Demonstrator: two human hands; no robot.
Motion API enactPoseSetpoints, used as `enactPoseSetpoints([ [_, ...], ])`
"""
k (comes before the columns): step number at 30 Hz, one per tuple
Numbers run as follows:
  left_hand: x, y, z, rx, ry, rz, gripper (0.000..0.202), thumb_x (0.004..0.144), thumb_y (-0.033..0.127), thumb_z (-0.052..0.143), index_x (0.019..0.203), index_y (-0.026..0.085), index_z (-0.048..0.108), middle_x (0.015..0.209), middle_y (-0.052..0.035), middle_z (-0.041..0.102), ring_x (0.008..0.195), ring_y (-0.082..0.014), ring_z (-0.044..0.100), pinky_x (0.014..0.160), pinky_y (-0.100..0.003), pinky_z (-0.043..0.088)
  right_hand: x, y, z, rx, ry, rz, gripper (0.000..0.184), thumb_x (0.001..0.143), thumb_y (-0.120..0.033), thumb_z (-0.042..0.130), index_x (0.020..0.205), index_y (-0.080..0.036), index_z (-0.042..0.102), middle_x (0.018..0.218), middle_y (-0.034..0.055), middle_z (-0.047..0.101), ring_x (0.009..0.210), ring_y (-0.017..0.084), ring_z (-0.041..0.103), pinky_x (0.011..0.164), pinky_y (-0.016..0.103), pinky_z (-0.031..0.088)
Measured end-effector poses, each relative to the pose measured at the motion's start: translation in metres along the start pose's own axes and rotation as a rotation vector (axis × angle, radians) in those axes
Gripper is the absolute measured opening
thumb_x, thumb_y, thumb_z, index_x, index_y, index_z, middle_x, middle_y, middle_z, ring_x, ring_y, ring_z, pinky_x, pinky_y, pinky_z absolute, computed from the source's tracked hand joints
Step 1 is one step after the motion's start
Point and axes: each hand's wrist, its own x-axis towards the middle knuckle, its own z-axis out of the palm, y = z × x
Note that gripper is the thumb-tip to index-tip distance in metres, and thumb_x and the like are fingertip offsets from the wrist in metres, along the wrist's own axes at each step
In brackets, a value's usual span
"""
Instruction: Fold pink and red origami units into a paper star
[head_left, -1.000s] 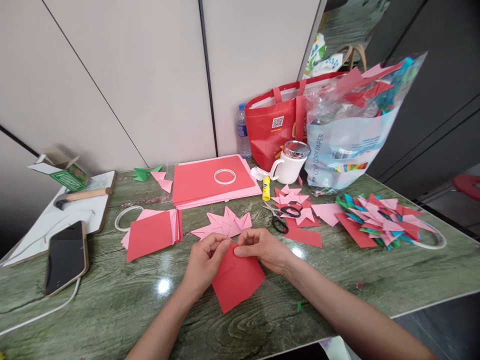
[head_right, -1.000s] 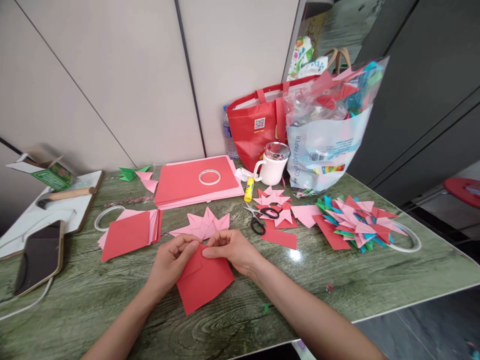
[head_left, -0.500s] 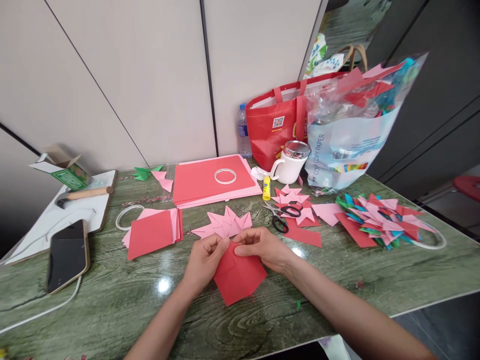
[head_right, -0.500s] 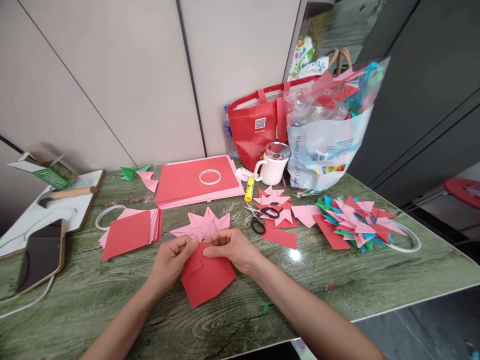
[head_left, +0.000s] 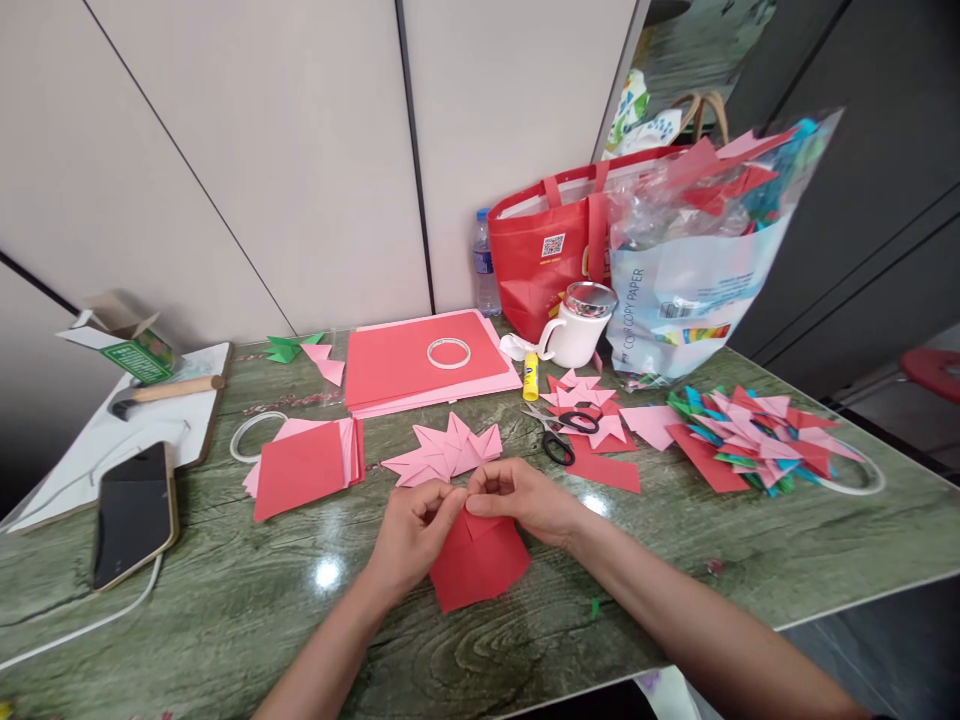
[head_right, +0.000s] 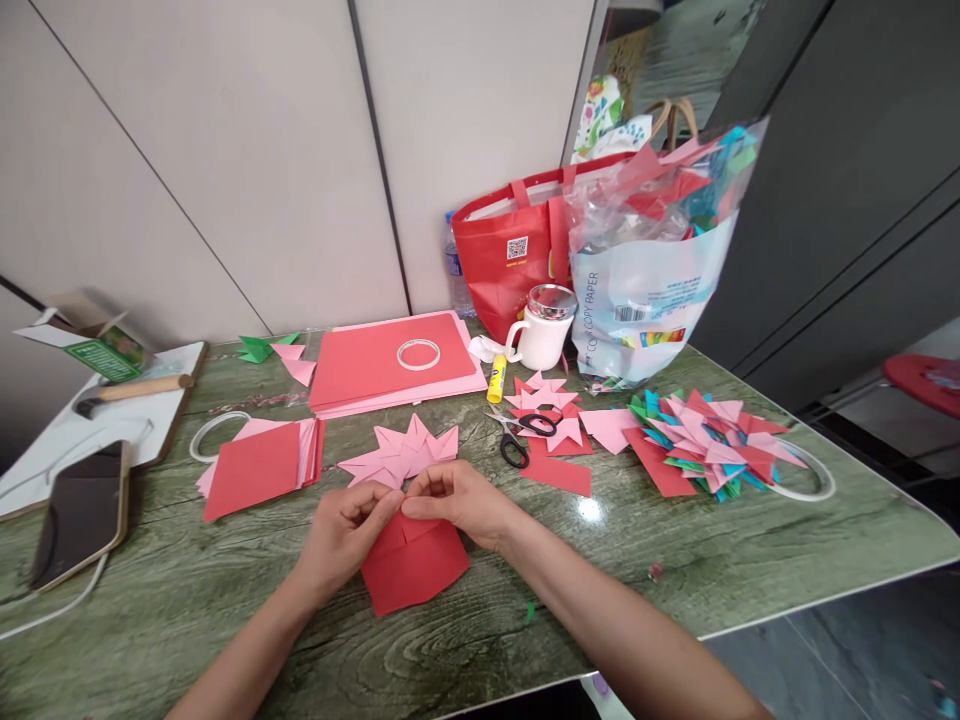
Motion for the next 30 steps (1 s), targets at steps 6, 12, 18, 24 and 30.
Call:
enactPoseSetpoints([
  [6, -0.002, 0.002, 0.000, 0.005, 0.035, 0.019, 0.035, 0.081, 0.033, 0.048, 0.052, 0.014, 0.052, 0.048, 0.0044, 0.032, 0.047, -0.0076, 0.027, 0.044, -0.020, 0.022, 0.000, 0.001, 0.001, 0.008, 0.068, -0.024, 0.033, 0.048, -0.033, 0.084, 0.053, -0.014, 0.058, 0.051, -0.0042, 0.057, 0.048, 0.007, 0.045, 0.050, 0.021, 0.031],
  [12, -0.002, 0.003, -0.006, -0.017, 0.151, -0.022, 0.034, 0.080, 0.033, 0.050, 0.053, 0.014, 0.054, 0.047, 0.0041, 0.032, 0.045, -0.0073, 0.027, 0.042, -0.020, 0.021, 0.000, -0.001, 0.000, 0.060, 0.065, 0.042, 0.035, 0.052, -0.040, 0.081, 0.057, -0.013, 0.060, 0.053, -0.0038, 0.058, 0.048, 0.006, 0.046, 0.048, 0.019, 0.030],
  [18, -0.001, 0.000, -0.008, -0.039, 0.166, -0.062, 0.035, 0.079, 0.035, 0.050, 0.053, 0.014, 0.055, 0.046, 0.0041, 0.034, 0.045, -0.0073, 0.028, 0.042, -0.020, 0.021, 0.001, -0.001, -0.002, 0.057, 0.077, -0.001, 0.035, 0.051, -0.038, 0.082, 0.056, -0.012, 0.060, 0.052, -0.0034, 0.057, 0.046, 0.005, 0.044, 0.047, 0.019, 0.030],
  [24, 0.001, 0.002, -0.009, -0.111, 0.269, -0.125, 0.034, 0.077, 0.036, 0.052, 0.051, 0.014, 0.053, 0.047, 0.0034, 0.039, 0.046, -0.0080, 0.033, 0.043, -0.020, 0.025, 0.003, -0.002, 0.000, 0.088, 0.100, 0.014, 0.037, 0.055, -0.043, 0.080, 0.058, -0.012, 0.059, 0.053, -0.0038, 0.056, 0.047, 0.006, 0.043, 0.049, 0.020, 0.029],
  [30, 0.003, 0.002, -0.010, -0.183, 0.285, -0.182, 0.034, 0.075, 0.039, 0.055, 0.054, 0.014, 0.055, 0.049, 0.0030, 0.045, 0.046, -0.0078, 0.037, 0.044, -0.019, 0.029, 0.006, 0.002, 0.003, 0.121, 0.169, -0.022, 0.037, 0.056, -0.042, 0.080, 0.058, -0.013, 0.058, 0.054, -0.0033, 0.057, 0.046, 0.006, 0.044, 0.050, 0.020, 0.031],
])
